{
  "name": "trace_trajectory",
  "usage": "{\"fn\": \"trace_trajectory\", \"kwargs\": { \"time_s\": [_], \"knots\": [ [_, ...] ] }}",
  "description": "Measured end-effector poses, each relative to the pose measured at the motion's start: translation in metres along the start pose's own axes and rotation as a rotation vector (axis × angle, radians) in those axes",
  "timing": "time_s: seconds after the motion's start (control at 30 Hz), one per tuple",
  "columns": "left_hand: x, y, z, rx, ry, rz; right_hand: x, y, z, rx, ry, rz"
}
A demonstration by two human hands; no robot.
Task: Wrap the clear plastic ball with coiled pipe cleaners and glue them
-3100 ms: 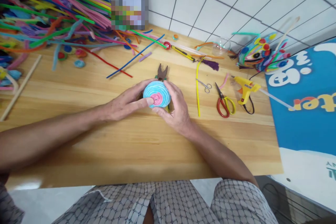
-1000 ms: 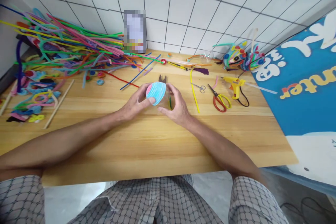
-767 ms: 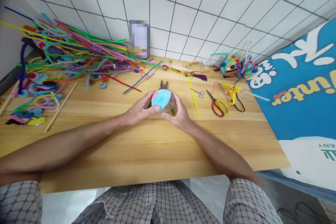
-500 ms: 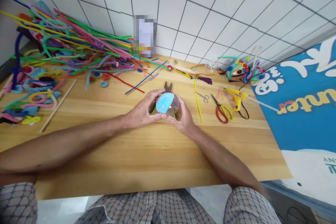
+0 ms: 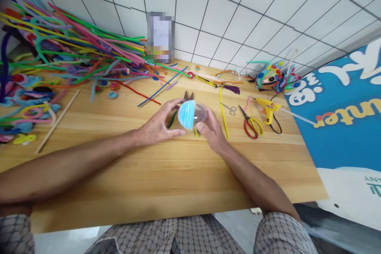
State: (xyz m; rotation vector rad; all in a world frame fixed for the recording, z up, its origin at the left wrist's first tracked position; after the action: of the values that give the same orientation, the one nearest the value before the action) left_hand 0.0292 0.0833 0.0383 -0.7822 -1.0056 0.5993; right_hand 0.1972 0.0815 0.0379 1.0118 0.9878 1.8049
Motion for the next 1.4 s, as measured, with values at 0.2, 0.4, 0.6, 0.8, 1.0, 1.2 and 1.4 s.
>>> {"fn": "trace_trajectory", "kwargs": {
  "time_s": [0.2,0.4,0.6,0.8,1.0,1.2,1.4],
  "knots": [
    [-0.001,0.004,0.012,0.033,-0.081,0.068,0.033,0.004,0.024,0.116,0.011,-0.213],
    [0.001,0.011,0.02,0.036,-0.131,0.14,0.056,0.0,0.018,0.336,0.047,-0.387],
    [0.001,0.015,0.023,0.047,-0.145,0.223,0.064,-0.019,0.002,0.51,0.057,-0.439],
    [-0.002,0.018,0.026,-0.012,-0.199,0.204,0.056,-0.039,-0.001,0.528,0.049,-0.449],
    [-0.002,0.004,0.025,0.041,-0.181,0.047,0.053,-0.042,-0.005,0.309,0.106,-0.276],
    [-0.002,-0.001,0.022,0.175,-0.162,-0.021,0.052,-0.011,0.005,0.012,0.094,-0.091],
    [0.0,0.004,0.019,0.2,-0.153,-0.038,0.046,0.002,0.008,-0.344,0.113,-0.079]
  ]
}}
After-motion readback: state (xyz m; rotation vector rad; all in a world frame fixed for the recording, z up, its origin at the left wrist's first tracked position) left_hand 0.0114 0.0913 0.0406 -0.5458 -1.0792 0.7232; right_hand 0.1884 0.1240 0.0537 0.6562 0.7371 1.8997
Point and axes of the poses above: each hand's wrist, its own x-axis towards the middle knuckle, its own z-axis out of the back of the hand, y = z × x, the point moved 10 cm from there along x, towards the middle knuckle, and after that the axes turned 5 degrees about -x, right-handed, at the moved point
